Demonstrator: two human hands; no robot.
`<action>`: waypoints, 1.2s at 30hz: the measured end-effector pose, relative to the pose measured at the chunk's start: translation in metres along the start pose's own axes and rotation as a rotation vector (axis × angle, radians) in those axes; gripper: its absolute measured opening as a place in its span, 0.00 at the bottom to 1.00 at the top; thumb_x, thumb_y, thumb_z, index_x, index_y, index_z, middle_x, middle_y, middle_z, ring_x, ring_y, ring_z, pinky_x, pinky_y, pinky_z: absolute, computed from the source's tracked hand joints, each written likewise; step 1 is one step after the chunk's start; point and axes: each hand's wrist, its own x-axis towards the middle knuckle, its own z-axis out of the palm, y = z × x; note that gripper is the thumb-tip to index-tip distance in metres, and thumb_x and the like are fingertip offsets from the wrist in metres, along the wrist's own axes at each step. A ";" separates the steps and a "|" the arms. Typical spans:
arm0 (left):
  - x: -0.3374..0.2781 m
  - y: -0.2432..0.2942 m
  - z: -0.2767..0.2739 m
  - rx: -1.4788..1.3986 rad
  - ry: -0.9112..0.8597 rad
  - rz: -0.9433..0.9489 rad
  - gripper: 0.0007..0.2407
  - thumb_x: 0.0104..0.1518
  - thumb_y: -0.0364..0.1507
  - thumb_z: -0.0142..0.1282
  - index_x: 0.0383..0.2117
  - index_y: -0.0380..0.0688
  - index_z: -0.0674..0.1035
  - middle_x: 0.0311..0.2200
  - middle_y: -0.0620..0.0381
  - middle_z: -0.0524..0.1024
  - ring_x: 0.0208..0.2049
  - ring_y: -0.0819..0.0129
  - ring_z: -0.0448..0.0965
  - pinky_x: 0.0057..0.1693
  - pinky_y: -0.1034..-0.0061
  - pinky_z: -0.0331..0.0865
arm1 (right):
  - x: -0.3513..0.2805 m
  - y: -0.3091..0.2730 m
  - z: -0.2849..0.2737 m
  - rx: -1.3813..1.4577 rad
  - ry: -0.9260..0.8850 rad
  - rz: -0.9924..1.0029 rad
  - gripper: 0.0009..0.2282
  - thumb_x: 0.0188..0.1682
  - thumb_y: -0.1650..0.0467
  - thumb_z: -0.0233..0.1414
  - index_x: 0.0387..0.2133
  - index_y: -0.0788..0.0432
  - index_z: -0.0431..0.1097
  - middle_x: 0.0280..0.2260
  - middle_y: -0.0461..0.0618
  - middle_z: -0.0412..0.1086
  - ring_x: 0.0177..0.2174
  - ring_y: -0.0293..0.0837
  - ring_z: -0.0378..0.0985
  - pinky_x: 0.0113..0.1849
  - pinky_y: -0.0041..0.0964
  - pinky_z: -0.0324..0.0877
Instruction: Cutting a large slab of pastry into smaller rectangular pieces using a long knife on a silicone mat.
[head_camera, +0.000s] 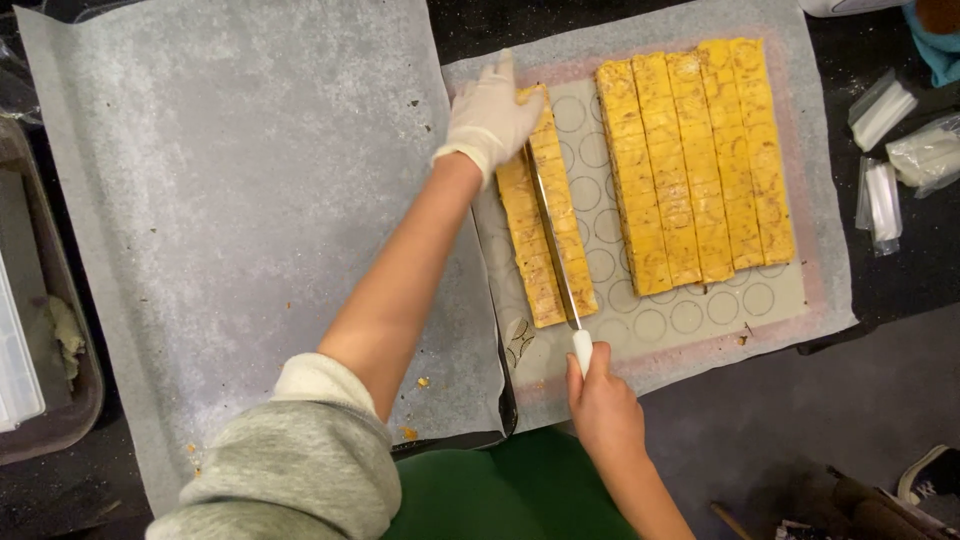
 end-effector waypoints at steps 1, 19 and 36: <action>-0.001 0.010 0.012 0.193 0.122 0.025 0.31 0.58 0.47 0.35 0.65 0.43 0.50 0.67 0.47 0.50 0.66 0.50 0.50 0.67 0.59 0.45 | 0.000 0.000 0.000 0.002 0.001 -0.005 0.15 0.54 0.56 0.38 0.40 0.54 0.53 0.13 0.52 0.63 0.12 0.56 0.65 0.15 0.48 0.56; 0.029 0.003 0.064 0.553 0.173 0.198 0.29 0.63 0.43 0.31 0.66 0.37 0.46 0.69 0.48 0.42 0.69 0.58 0.35 0.71 0.60 0.30 | -0.002 -0.004 -0.006 -0.015 -0.027 -0.004 0.14 0.54 0.56 0.40 0.39 0.52 0.54 0.10 0.47 0.59 0.10 0.52 0.64 0.13 0.47 0.57; 0.023 0.009 0.059 0.641 0.221 0.187 0.28 0.64 0.42 0.30 0.67 0.40 0.45 0.70 0.52 0.41 0.70 0.59 0.35 0.70 0.57 0.28 | 0.005 0.005 0.011 0.030 0.073 -0.104 0.14 0.54 0.59 0.41 0.41 0.56 0.55 0.10 0.48 0.61 0.09 0.51 0.64 0.12 0.46 0.57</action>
